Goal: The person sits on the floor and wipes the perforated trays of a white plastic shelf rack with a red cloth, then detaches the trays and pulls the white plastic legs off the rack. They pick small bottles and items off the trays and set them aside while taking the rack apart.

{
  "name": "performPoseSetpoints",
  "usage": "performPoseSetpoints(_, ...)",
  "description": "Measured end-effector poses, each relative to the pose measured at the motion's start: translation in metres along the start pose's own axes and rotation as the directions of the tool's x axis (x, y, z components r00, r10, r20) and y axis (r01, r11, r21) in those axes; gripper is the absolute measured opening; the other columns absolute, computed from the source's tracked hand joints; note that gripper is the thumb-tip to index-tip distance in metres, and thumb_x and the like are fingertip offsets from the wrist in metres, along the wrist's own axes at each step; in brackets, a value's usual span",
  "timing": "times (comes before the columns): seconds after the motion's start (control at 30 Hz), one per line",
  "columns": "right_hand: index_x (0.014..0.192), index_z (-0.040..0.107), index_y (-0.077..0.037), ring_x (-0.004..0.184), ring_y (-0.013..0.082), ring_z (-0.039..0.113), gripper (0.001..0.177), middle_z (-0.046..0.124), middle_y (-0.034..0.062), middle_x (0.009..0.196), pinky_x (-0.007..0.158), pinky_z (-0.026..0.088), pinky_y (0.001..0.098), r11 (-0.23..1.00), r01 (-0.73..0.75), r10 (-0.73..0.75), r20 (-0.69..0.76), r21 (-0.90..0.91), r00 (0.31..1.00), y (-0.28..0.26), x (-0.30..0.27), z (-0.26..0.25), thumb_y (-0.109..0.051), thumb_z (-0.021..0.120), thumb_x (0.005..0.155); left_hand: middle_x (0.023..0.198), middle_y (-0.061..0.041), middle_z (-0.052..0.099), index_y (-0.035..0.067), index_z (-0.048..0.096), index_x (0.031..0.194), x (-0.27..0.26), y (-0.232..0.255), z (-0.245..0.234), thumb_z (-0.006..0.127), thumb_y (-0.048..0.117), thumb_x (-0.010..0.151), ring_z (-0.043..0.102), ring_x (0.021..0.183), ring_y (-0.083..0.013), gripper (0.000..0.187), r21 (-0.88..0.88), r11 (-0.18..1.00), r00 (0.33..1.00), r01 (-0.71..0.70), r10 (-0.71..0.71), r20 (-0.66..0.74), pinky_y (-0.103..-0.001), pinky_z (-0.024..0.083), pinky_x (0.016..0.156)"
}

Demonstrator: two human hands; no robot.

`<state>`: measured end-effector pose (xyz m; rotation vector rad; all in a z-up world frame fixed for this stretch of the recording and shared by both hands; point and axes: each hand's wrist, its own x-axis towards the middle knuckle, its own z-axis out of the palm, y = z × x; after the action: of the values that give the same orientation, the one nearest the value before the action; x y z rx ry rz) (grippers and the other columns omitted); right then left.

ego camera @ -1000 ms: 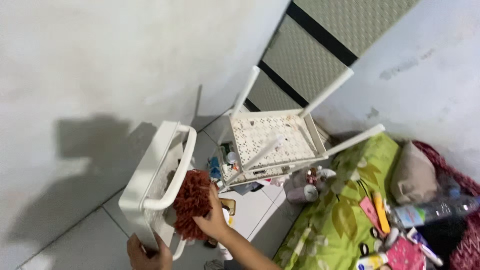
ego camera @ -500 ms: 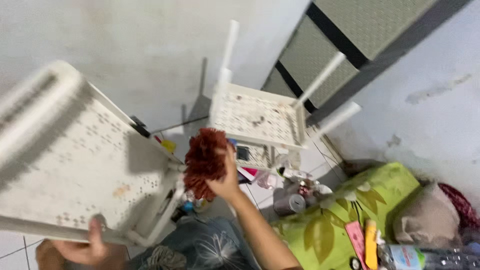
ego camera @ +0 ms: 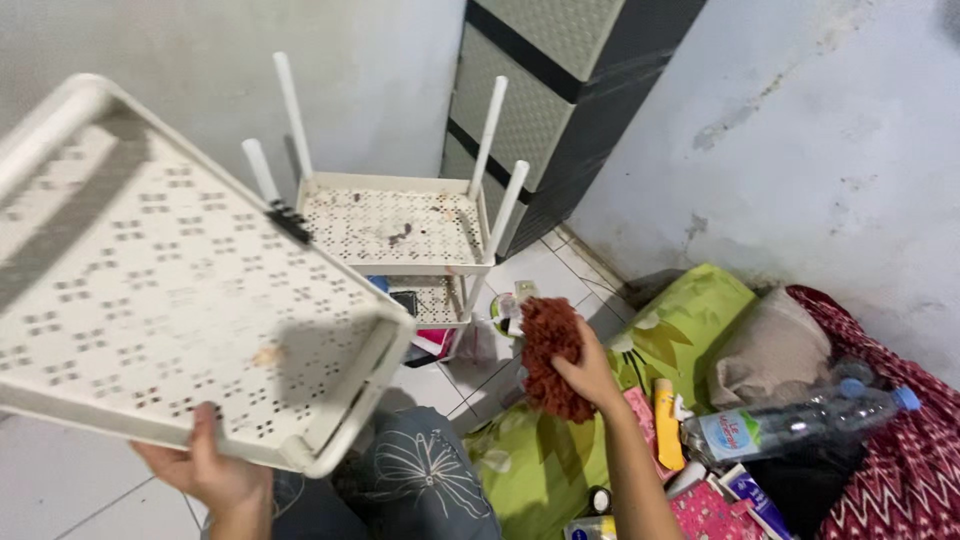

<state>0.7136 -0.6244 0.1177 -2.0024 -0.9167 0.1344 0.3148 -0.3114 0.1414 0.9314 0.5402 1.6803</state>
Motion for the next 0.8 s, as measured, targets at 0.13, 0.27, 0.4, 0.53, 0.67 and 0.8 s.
performPoseSetpoints(0.13, 0.143, 0.046, 0.005, 0.130, 0.0358, 0.051, 0.080, 0.054, 0.0256, 0.139, 0.111, 0.040, 0.0409, 0.984, 0.021, -0.035, -0.080, -0.177, 0.996, 0.028, -0.027, -0.035, -0.010, 0.077, 0.071, 0.138, -0.018, 0.055, -0.001, 0.039, 0.152, -0.015, -0.019, 0.022, 0.057, -0.008, 0.101, 0.060, 0.123, -0.0238, 0.055, -0.011, 0.998, 0.987, 0.059, -0.056, 0.153, -0.037, 0.051, 0.114)
performPoseSetpoints(0.27, 0.146, 0.047, 0.002, 0.128, 0.0309, 0.058, 0.075, 0.063, 0.0168, 0.136, 0.111, 0.043, 0.0369, 0.977, -0.143, 0.162, -0.113, 0.161, 0.980, 0.059, -0.068, -0.051, -0.015, 0.071, 0.076, 0.128, -0.021, 0.058, -0.003, 0.041, 0.142, -0.030, -0.024, 0.050, 0.060, 0.002, 0.102, 0.064, 0.114, -0.0279, 0.045, 0.104, 0.937, 0.914, 0.334, -0.349, 0.206, -0.043, 0.057, 0.101)
performPoseSetpoints(0.4, 0.142, 0.051, 0.001, 0.123, 0.0346, 0.062, 0.079, 0.065, 0.0197, 0.129, 0.107, 0.047, 0.0394, 0.964, -0.263, 0.254, -0.151, -0.041, 0.955, 0.075, -0.100, -0.056, -0.021, 0.074, 0.070, 0.134, -0.016, 0.060, 0.002, 0.036, 0.153, -0.059, -0.026, 0.084, 0.059, 0.009, 0.094, 0.064, 0.119, -0.0270, 0.063, 0.197, 0.813, 0.738, 0.548, -0.581, 0.344, -0.044, 0.056, 0.101)
performPoseSetpoints(0.53, 0.140, 0.053, 0.001, 0.122, 0.0427, 0.057, 0.084, 0.061, 0.0247, 0.130, 0.107, 0.047, 0.0463, 0.796, -0.433, 0.345, -0.272, -0.423, 0.899, 0.085, -0.121, -0.053, -0.026, 0.083, 0.066, 0.124, -0.019, 0.066, 0.004, 0.047, 0.148, -0.099, -0.049, 0.109, 0.059, 0.014, 0.093, 0.069, 0.108, -0.0332, 0.057, 0.337, 0.575, 0.471, 0.746, -0.812, 0.344, -0.049, 0.059, 0.088)
performPoseSetpoints(0.67, 0.137, 0.054, -0.002, 0.124, 0.0462, 0.053, 0.083, 0.057, 0.0252, 0.137, 0.107, 0.045, 0.0496, 0.679, -0.509, 0.375, -0.346, -0.529, 0.860, 0.096, -0.140, -0.055, -0.030, 0.086, 0.066, 0.126, -0.013, 0.068, 0.006, 0.055, 0.141, -0.138, -0.080, 0.120, 0.064, 0.019, 0.094, 0.068, 0.109, -0.0253, 0.050, 0.479, 0.468, 0.308, 0.743, -0.874, 0.377, -0.041, 0.056, 0.087)
performPoseSetpoints(0.8, 0.144, 0.050, -0.013, 0.127, 0.0464, 0.052, 0.089, 0.056, 0.0215, 0.138, 0.108, 0.045, 0.0495, 0.637, -0.578, 0.475, -0.331, -0.510, 0.816, 0.110, -0.161, -0.061, -0.028, 0.086, 0.064, 0.123, -0.013, 0.068, 0.003, 0.057, 0.137, -0.168, -0.097, 0.123, 0.066, 0.021, 0.095, 0.068, 0.103, -0.0247, 0.047, 0.478, 0.449, 0.237, 0.755, -0.867, 0.439, -0.041, 0.056, 0.083)
